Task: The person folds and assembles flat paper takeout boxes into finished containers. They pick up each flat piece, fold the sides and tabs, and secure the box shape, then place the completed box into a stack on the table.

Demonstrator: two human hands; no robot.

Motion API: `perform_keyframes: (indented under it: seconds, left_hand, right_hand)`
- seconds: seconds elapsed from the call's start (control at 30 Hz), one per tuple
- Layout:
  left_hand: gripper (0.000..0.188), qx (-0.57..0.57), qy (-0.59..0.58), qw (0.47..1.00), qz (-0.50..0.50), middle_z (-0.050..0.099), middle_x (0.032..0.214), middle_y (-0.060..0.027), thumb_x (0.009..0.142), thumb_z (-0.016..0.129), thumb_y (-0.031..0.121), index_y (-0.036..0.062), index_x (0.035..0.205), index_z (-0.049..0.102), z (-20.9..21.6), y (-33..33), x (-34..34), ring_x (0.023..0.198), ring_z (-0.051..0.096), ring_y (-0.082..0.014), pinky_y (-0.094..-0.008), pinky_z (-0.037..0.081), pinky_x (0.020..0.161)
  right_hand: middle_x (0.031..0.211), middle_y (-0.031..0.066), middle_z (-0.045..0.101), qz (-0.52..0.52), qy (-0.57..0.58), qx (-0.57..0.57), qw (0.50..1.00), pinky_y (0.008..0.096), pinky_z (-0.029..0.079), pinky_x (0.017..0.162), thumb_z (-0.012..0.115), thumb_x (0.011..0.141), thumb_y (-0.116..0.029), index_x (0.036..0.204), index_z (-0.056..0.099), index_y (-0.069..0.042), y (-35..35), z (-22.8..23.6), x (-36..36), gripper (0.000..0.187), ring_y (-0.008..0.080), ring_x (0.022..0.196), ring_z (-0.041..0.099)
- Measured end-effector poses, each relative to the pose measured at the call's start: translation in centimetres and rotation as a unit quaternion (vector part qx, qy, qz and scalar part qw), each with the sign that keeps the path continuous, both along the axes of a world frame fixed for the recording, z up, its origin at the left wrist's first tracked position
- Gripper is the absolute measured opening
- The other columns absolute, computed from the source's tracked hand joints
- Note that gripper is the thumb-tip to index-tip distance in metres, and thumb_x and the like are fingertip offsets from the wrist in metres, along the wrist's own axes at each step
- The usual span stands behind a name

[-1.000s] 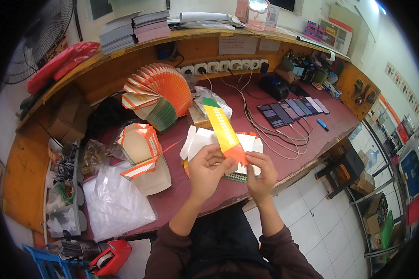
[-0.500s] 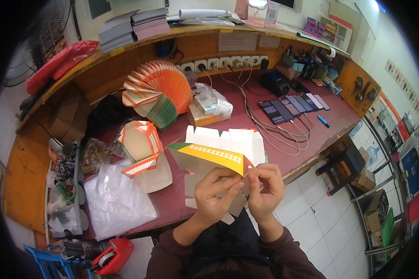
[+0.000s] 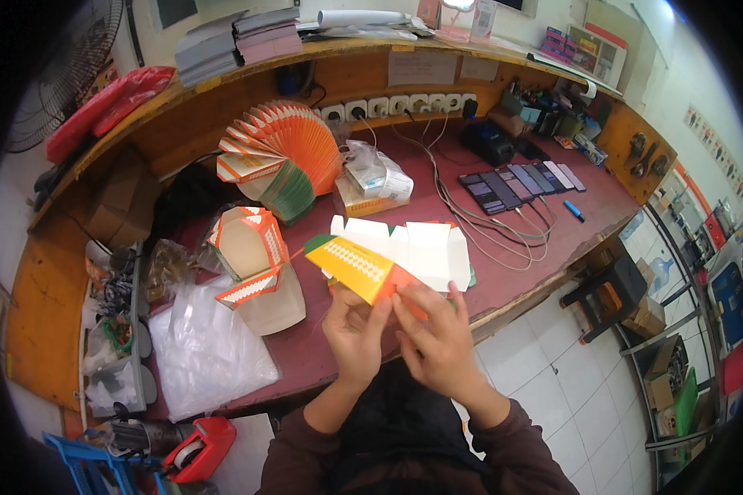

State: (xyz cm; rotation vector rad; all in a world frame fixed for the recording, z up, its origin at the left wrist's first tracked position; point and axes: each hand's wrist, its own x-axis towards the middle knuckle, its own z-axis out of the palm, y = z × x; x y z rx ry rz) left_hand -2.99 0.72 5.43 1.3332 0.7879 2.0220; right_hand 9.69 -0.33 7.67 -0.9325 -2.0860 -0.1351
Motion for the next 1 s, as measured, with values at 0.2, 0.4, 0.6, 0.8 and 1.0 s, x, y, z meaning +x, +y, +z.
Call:
perform_keyframes:
  seconds: [0.2,0.4,0.6,0.8,1.0]
  left_hand:
    - [0.013,-0.181,-0.239,0.915,-0.272,0.062,0.099,-0.0081,0.083,0.065,0.007,0.0036,0.093,0.058,0.1,-0.4,-0.8,0.097,0.06,-0.0183,-0.0315,0.051,0.081]
    - [0.03,0.132,0.455,0.872,0.122,0.056,0.102,-0.0063,0.059,0.08,0.02,0.0096,0.079,0.061,-0.9,-0.3,0.8,0.098,0.051,-0.0265,-0.0367,0.044,0.075]
    - [0.022,0.205,0.477,0.826,0.219,0.059,0.09,-0.0046,0.064,0.074,0.012,0.0095,0.079,0.059,-2.3,0.3,0.8,0.086,0.057,-0.0243,-0.0369,0.045,0.073]
    - [0.015,0.094,0.256,0.958,0.088,0.065,0.089,-0.0088,0.072,0.07,0.001,0.0038,0.084,0.06,-1.8,1.0,0.2,0.084,0.064,-0.0238,-0.0326,0.049,0.073]
    - [0.018,-0.031,0.084,0.991,-0.099,0.064,0.097,-0.0058,0.082,0.066,0.001,-0.0014,0.099,0.061,-2.3,0.0,0.2,0.088,0.061,-0.0142,-0.0273,0.049,0.076]
  right_hand:
    - [0.101,0.0105,0.061,-0.014,0.189,-0.132,0.973,0.0349,0.047,0.077,0.064,0.067,0.002,0.107,0.064,-0.008,0.9,-0.5,2.0,0.04,0.0263,0.091,0.06]
    - [0.094,0.012,0.06,0.114,0.314,-0.273,0.902,0.0292,0.044,0.077,0.051,0.09,-0.01,0.1,0.063,0.003,0.9,-0.6,2.3,0.02,0.0213,0.088,0.059]
    - [0.087,0.0094,0.058,0.096,0.364,-0.291,0.88,0.0272,0.045,0.069,0.052,0.092,-0.009,0.091,0.061,0.005,1.6,-1.4,2.5,0.017,0.0168,0.08,0.059]
    - [0.078,0.0079,0.061,0.003,0.274,-0.012,0.962,0.0274,0.048,0.06,0.068,0.078,0.001,0.077,0.061,0.001,2.1,-1.3,2.8,0.007,0.0151,0.069,0.06]
    - [0.079,0.0085,0.062,0.023,0.253,-0.054,0.966,0.0273,0.048,0.061,0.073,0.067,0.002,0.08,0.064,-0.002,1.1,-1.2,1.8,0.016,0.0205,0.069,0.062]
